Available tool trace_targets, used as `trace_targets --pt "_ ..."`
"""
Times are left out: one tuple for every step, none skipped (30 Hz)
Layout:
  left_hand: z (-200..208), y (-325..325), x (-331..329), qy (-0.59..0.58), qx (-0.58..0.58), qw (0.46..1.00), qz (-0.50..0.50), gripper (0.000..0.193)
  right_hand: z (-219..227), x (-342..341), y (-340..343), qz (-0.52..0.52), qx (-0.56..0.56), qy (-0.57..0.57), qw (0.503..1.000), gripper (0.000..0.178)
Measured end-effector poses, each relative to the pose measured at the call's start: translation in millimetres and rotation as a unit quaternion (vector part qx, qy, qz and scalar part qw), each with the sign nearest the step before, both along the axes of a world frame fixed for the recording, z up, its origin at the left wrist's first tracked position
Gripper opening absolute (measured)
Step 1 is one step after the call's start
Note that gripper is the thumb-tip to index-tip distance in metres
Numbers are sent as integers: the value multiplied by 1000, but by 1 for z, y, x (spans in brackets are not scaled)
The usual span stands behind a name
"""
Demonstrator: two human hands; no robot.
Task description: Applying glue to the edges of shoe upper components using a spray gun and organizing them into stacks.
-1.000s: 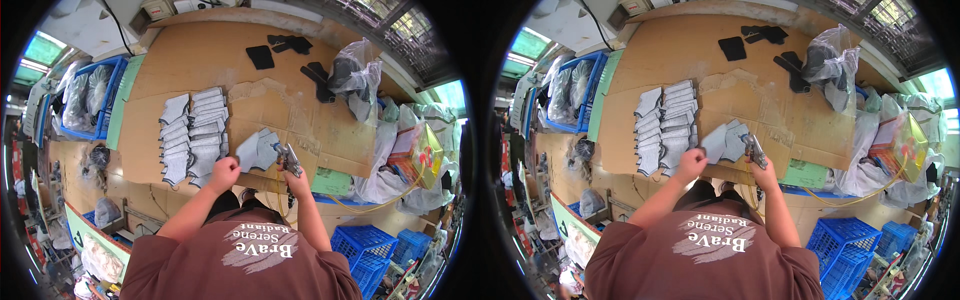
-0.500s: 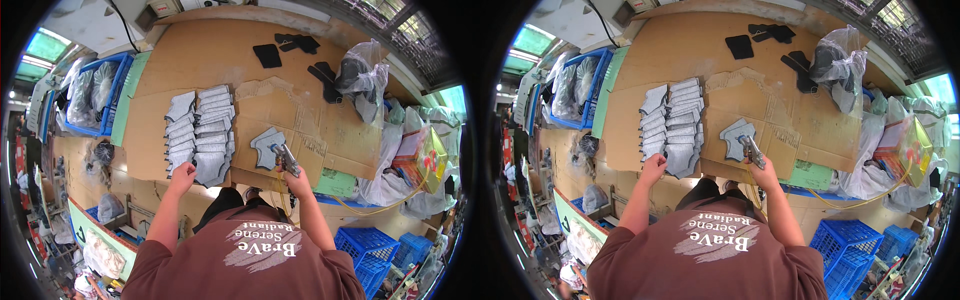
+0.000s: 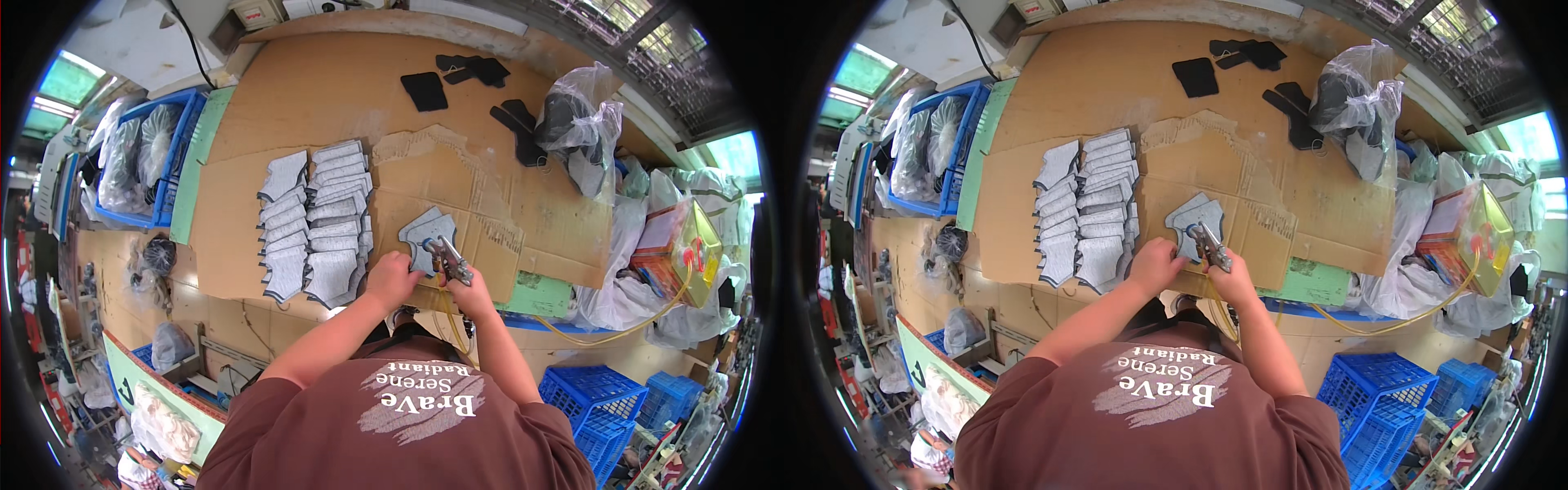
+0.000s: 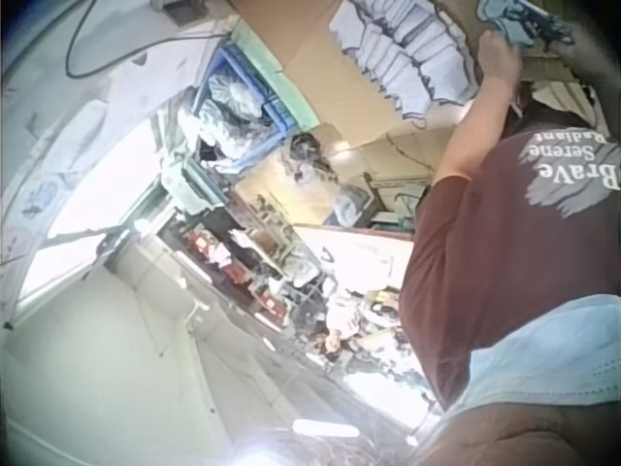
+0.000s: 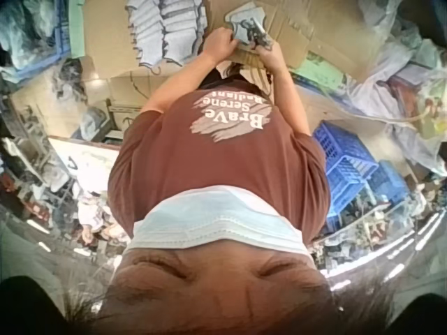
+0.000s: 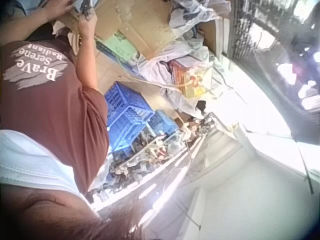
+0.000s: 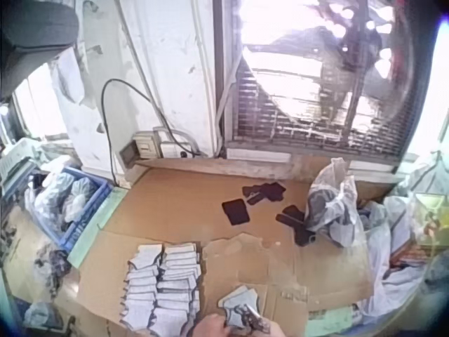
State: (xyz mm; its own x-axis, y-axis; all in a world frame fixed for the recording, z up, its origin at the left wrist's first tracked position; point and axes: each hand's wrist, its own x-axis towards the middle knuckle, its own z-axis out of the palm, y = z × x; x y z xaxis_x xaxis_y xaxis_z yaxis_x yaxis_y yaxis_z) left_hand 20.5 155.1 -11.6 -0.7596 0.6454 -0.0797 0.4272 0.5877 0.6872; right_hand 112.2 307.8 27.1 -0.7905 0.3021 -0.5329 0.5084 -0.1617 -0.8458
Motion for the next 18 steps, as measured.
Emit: trace_targets --pt "-5 6 1 21 -23 1000 -5 27 2 -1 0 0 1 0 1000 22" --pt "-10 9 1 24 -53 998 -9 28 6 -2 -1 -1 -3 -5 1000 23" --pt "-15 10 2 25 -52 998 -8 28 8 -3 -1 -1 -6 -10 1000 24" --pt "-16 11 1 26 -68 997 -9 27 7 -2 -1 -3 -6 -10 1000 24" --pt "-16 12 1 27 -84 996 -10 26 5 -2 -1 -3 0 -2 1000 24" --pt "-17 13 0 27 -84 996 -11 26 4 -2 0 -3 6 7 1000 25" --pt "-17 14 0 21 -92 996 -8 25 5 -2 0 -4 6 7 1000 25" --pt "-16 14 -1 14 -100 995 -6 24 6 -2 1 -9 6 2 1000 26" --pt "-16 15 -1 15 -100 995 -7 24 6 -2 1 -14 7 -3 1000 26" --pt "-14 17 -2 -7 -118 993 -2 24 4 -1 3 -15 7 -2 1000 26" --pt "-12 18 -3 -30 -135 990 3 24 -1 1 5 -19 11 7 1000 26" --pt "-11 19 -4 -29 -135 990 2 24 -3 2 7 -22 15 16 1000 26" --pt "-9 19 -5 -45 -136 990 5 24 -4 4 9 -22 15 16 1000 26" --pt "-9 18 -6 -61 -138 988 9 24 -4 6 10 -20 -1 12 1000 26" --pt "-9 18 -6 -61 -138 989 9 24 -5 7 12 -18 -17 7 1000 27" --pt "-9 18 -7 -61 -132 989 11 24 -5 9 13 -17 -16 7 1000 27" --pt "-9 18 -7 -61 -127 990 13 24 -5 10 13 -31 -28 2 999 28" --pt "-9 18 -8 -61 -127 990 13 24 -5 12 14 -44 -39 -2 998 29"
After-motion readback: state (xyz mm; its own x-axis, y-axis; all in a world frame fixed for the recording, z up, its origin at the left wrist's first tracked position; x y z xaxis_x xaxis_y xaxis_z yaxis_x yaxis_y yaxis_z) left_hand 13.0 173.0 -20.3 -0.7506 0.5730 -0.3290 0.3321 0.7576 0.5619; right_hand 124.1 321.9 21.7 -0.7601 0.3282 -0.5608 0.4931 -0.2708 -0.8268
